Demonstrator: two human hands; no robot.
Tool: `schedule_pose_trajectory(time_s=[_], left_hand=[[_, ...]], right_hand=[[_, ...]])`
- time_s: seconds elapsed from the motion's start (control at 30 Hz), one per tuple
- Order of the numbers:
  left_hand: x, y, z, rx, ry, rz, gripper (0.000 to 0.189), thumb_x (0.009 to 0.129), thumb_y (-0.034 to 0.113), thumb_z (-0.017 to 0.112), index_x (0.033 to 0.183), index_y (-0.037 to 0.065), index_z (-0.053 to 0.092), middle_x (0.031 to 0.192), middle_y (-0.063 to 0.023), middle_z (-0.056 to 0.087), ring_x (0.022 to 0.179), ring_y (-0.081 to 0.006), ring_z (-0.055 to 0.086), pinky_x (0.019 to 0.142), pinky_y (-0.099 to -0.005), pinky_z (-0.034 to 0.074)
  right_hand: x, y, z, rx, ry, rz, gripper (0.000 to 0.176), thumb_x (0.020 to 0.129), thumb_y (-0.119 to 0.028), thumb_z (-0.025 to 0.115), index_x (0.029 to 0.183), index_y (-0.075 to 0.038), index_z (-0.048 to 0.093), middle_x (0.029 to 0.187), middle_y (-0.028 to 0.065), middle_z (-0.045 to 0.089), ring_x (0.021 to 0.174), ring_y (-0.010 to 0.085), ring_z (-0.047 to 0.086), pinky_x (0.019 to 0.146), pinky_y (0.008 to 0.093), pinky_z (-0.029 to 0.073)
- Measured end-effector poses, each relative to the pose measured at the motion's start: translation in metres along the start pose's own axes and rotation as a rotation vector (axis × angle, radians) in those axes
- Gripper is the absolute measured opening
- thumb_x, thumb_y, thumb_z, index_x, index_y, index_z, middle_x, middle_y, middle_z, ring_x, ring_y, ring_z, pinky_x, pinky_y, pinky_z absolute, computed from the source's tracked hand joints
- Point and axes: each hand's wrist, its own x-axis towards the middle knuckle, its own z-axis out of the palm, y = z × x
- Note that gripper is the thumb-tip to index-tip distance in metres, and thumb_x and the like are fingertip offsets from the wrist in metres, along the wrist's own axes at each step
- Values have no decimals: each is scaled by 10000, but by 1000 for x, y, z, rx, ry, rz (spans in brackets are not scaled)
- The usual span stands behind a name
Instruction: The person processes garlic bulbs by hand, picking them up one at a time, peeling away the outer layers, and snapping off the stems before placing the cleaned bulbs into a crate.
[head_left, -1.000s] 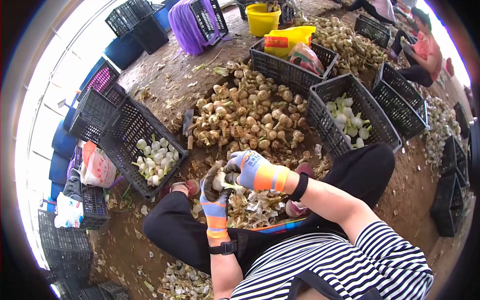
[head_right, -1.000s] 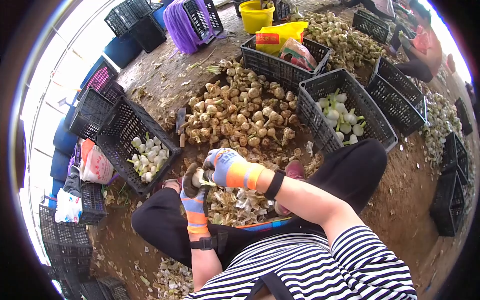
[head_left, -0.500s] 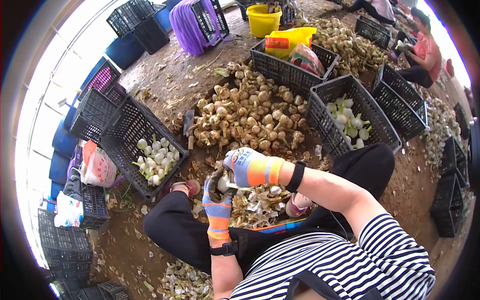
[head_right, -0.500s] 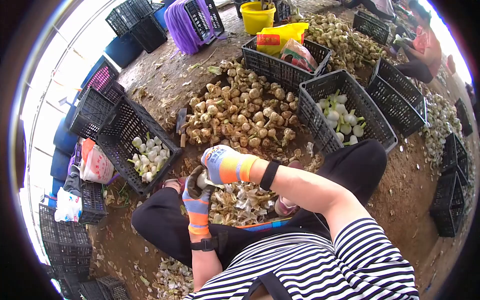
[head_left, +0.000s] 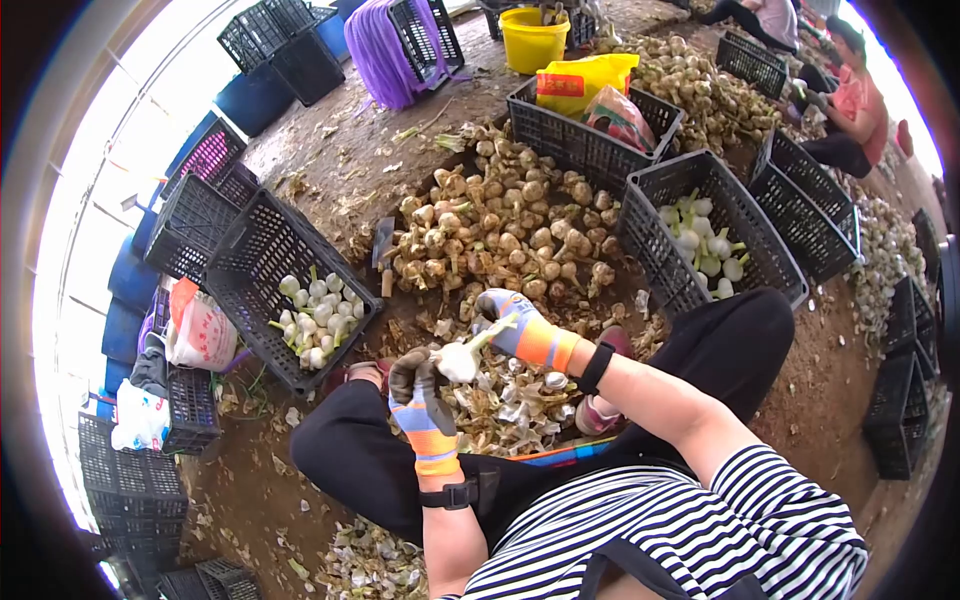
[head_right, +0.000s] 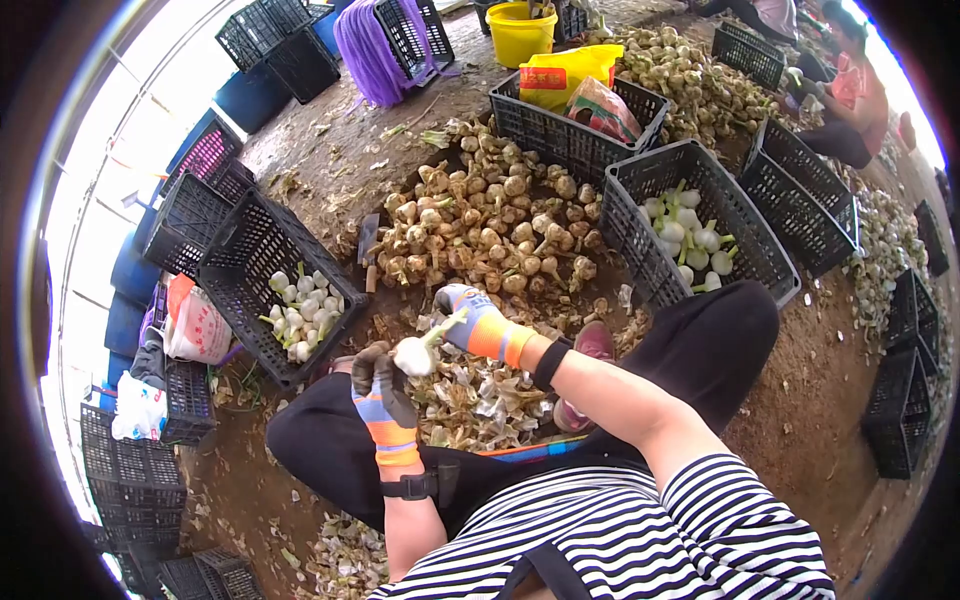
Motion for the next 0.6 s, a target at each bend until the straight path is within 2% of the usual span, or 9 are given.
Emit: schedule_pose_trajectory(time_s=[0.07,0.13,0.17,0.2,0.27,0.3,0.33,0.53,0.6], left_hand=[[-7,11,18,70,10,-156,254,923,103,555,1162,17,544,1095,-100,615,975,-191,598,886,-308,476],[-11,6,30,-147,-133,-194,342,962,197,497,1250,13,486,1154,-104,589,1037,-204,574,932,-321,446],[-15,-1,36,-224,-64,-217,348,964,230,494,1250,33,497,1153,-92,582,1040,-211,572,932,-352,454],[-15,-14,32,-261,-4,-304,336,958,245,503,1211,25,523,1123,-110,601,1009,-221,587,907,-351,470],[-10,-52,1,-757,132,-383,303,945,273,522,1126,35,566,1030,-122,631,942,-235,603,870,-358,487],[-6,-51,0,-792,204,-373,313,937,341,521,1045,54,588,943,-121,642,878,-248,606,836,-368,499],[-5,-20,29,-685,357,-480,354,925,406,518,995,68,593,903,-110,629,873,-243,602,822,-372,499],[-15,-43,27,-529,437,-520,414,882,469,562,934,60,600,886,-107,610,837,-224,580,769,-356,487],[-3,-54,5,-801,214,-547,412,871,471,581,930,64,607,853,-84,613,778,-216,574,716,-351,491]], right_hand=[[-8,-17,-4,523,-136,249,129,806,-133,636,818,-6,620,741,82,618,644,174,567,603,316,458],[-14,-28,-2,849,-138,507,96,836,-110,602,817,-20,631,726,48,616,625,106,557,565,266,460],[-20,-22,22,1214,8,419,85,844,-101,595,830,-30,640,726,49,624,602,122,570,541,252,474],[-26,-36,21,1276,12,598,91,847,-94,595,872,-18,638,747,61,635,624,144,588,549,257,489],[-28,-33,40,1376,144,648,97,856,-92,585,907,-24,630,777,72,639,651,162,601,566,265,499],[-27,-32,50,1555,278,670,91,869,-96,567,902,-38,629,772,73,634,667,169,599,589,288,502],[-26,-45,46,1610,363,742,72,865,-89,570,896,-58,627,750,75,642,578,181,596,523,304,500],[-5,-28,45,1719,475,687,119,887,-114,561,988,-68,603,793,60,618,635,185,596,562,304,502],[-6,-41,34,1602,415,514,167,900,-138,557,1046,-61,580,857,41,605,707,166,594,617,279,494]])
